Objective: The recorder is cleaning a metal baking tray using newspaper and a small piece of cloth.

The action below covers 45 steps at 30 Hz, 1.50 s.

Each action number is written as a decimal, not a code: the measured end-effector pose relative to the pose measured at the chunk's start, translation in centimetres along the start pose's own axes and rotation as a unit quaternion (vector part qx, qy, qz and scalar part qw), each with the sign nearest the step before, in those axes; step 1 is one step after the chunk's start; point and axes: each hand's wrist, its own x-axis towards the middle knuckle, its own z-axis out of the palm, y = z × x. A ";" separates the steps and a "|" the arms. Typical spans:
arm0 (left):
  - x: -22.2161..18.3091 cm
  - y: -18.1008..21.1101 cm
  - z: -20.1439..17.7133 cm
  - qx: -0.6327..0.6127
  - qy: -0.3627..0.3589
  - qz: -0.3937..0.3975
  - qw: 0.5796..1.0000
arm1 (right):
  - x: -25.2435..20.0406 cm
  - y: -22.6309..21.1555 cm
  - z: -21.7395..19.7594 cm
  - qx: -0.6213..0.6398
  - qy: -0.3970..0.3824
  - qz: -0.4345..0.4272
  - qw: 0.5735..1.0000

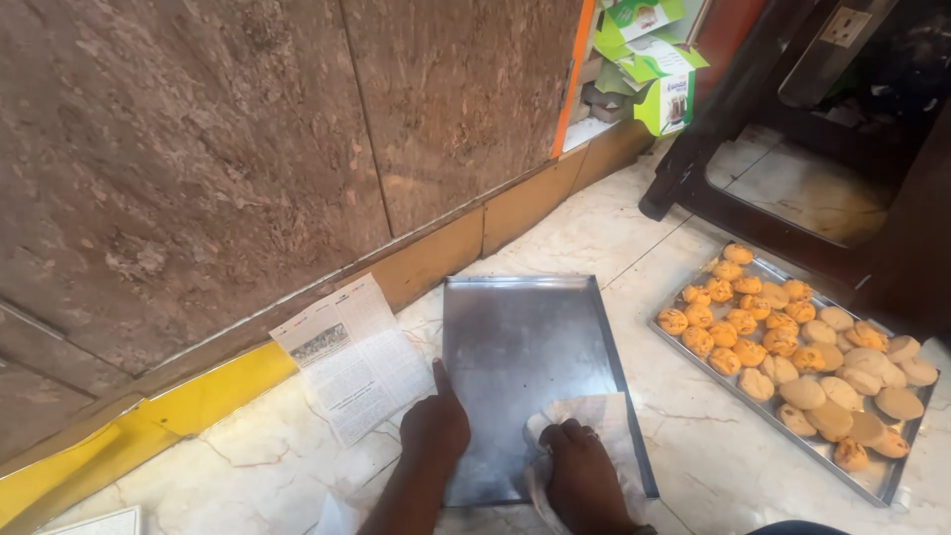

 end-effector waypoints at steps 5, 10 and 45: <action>0.7 -0.5 0.6 0.022 0.000 0.015 1.000 | -0.2 0.2 -0.1 0.001 -0.072 0.031 0.997; 0.4 -0.4 0.6 0.022 -0.009 0.016 1.000 | -1.6 -0.8 0.3 -0.101 -0.145 0.026 0.984; 1.0 -0.9 1.6 0.045 0.044 0.034 0.997 | 9.2 1.0 0.7 -0.153 -0.145 -0.010 0.977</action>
